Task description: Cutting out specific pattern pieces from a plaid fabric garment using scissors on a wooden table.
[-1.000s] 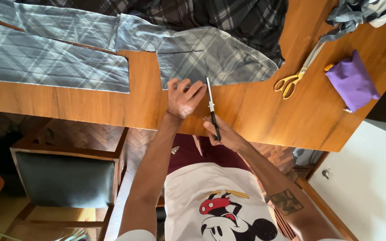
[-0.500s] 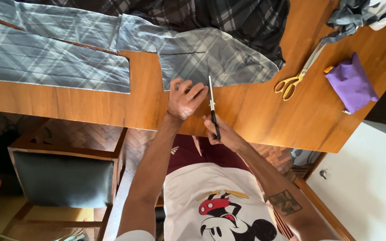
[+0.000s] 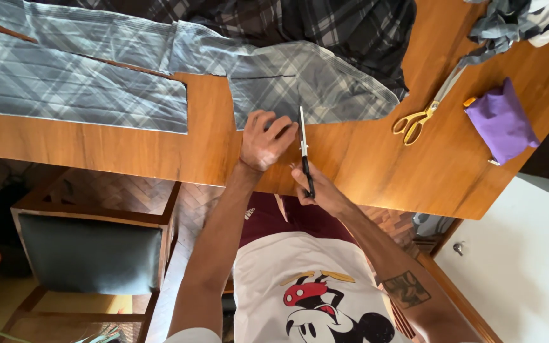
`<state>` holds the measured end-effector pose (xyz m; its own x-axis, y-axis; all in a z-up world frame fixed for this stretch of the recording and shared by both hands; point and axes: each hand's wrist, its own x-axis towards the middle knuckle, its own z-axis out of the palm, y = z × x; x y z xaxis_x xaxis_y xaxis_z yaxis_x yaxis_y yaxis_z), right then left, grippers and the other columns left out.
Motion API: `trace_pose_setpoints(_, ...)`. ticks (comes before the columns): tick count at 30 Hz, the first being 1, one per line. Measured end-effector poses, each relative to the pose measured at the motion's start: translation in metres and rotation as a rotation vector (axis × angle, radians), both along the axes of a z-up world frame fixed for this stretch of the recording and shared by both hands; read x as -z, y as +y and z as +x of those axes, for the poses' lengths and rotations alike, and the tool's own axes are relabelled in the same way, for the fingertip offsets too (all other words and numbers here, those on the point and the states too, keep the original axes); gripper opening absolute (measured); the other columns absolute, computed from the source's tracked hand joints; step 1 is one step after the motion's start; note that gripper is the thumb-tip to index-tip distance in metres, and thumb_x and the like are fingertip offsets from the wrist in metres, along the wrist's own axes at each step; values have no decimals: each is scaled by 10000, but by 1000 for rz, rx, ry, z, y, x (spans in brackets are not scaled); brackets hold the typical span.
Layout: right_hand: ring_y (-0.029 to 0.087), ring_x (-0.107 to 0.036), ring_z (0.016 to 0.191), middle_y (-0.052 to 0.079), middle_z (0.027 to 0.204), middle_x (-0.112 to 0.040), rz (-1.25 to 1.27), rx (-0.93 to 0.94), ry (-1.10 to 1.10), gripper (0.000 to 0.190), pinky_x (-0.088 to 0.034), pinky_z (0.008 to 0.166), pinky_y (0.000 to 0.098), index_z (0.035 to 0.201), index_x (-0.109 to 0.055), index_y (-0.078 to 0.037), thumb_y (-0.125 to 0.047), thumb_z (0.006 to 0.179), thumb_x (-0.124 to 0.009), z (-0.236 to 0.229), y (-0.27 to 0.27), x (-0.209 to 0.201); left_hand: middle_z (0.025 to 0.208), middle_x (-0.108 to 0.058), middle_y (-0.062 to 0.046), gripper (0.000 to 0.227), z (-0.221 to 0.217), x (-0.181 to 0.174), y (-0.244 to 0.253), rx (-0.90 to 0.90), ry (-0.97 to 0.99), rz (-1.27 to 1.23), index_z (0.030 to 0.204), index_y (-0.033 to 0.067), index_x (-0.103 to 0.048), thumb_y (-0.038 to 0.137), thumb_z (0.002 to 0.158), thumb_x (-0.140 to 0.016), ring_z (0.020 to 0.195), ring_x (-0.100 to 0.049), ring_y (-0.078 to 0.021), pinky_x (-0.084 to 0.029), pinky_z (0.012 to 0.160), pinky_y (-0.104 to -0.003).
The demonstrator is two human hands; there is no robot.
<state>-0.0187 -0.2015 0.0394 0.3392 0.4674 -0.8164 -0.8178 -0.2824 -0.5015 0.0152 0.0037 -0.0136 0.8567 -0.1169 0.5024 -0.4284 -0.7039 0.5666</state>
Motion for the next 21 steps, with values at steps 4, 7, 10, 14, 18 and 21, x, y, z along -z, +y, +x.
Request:
trace_pose_setpoints(4, 82, -371, 441, -19, 548, -402, -2, 9, -4, 446, -263, 419, 258, 1150, -444, -81, -510, 1041, -495, -6, -6, 8, 1115, -620, -10, 237, 2, -1, -2, -34, -14, -13, 1025, 100, -755, 116, 794, -804, 998, -562, -260, -502, 898, -454)
trace_pose_setpoints(7, 87, -379, 449, -24, 571, -394, 56, 26, 1, 453, -265, 425, 258, 1136, -412, -74, -514, 1062, -489, -6, -9, 12, 1164, -647, -19, 230, 1, -1, -2, -23, 22, -35, 1007, 102, -755, 118, 792, -835, 1055, -586, -257, -482, 954, -482)
trace_pose_setpoints(10, 78, -367, 446, -27, 558, -389, 5, 7, 14, 427, -262, 430, 249, 1149, -437, -101, -513, 1043, -480, -1, -3, 4, 1257, -660, -17, 205, 1, -5, -4, -47, 90, -5, 1012, 119, -756, 128, 823, -835, 1221, -597, -262, -451, 1103, -528)
trace_pose_setpoints(14, 80, -362, 434, -17, 536, -394, 2, 23, 22, 409, -261, 416, 254, 1168, -452, -130, -508, 1015, -489, -2, -4, 5, 1313, -665, -20, 189, 0, -7, -6, -63, 151, 5, 1014, 121, -763, 127, 839, -835, 1310, -571, -276, -414, 1166, -549)
trace_pose_setpoints(18, 89, -365, 450, -4, 567, -418, 26, 24, 20, 409, -260, 430, 256, 1096, -419, -90, -486, 1057, -509, -1, -9, 10, 1324, -666, -31, 176, -1, -4, -5, -74, 148, -3, 1030, 120, -765, 122, 863, -822, 1326, -564, -290, -418, 1173, -547)
trace_pose_setpoints(21, 89, -370, 450, -11, 574, -410, 27, 18, 21, 396, -267, 431, 254, 1105, -427, -100, -484, 1053, -504, 5, -6, 6, 1309, -668, -36, 166, -2, -3, -4, -66, 143, -1, 1025, 115, -763, 121, 868, -816, 1325, -564, -299, -418, 1178, -553)
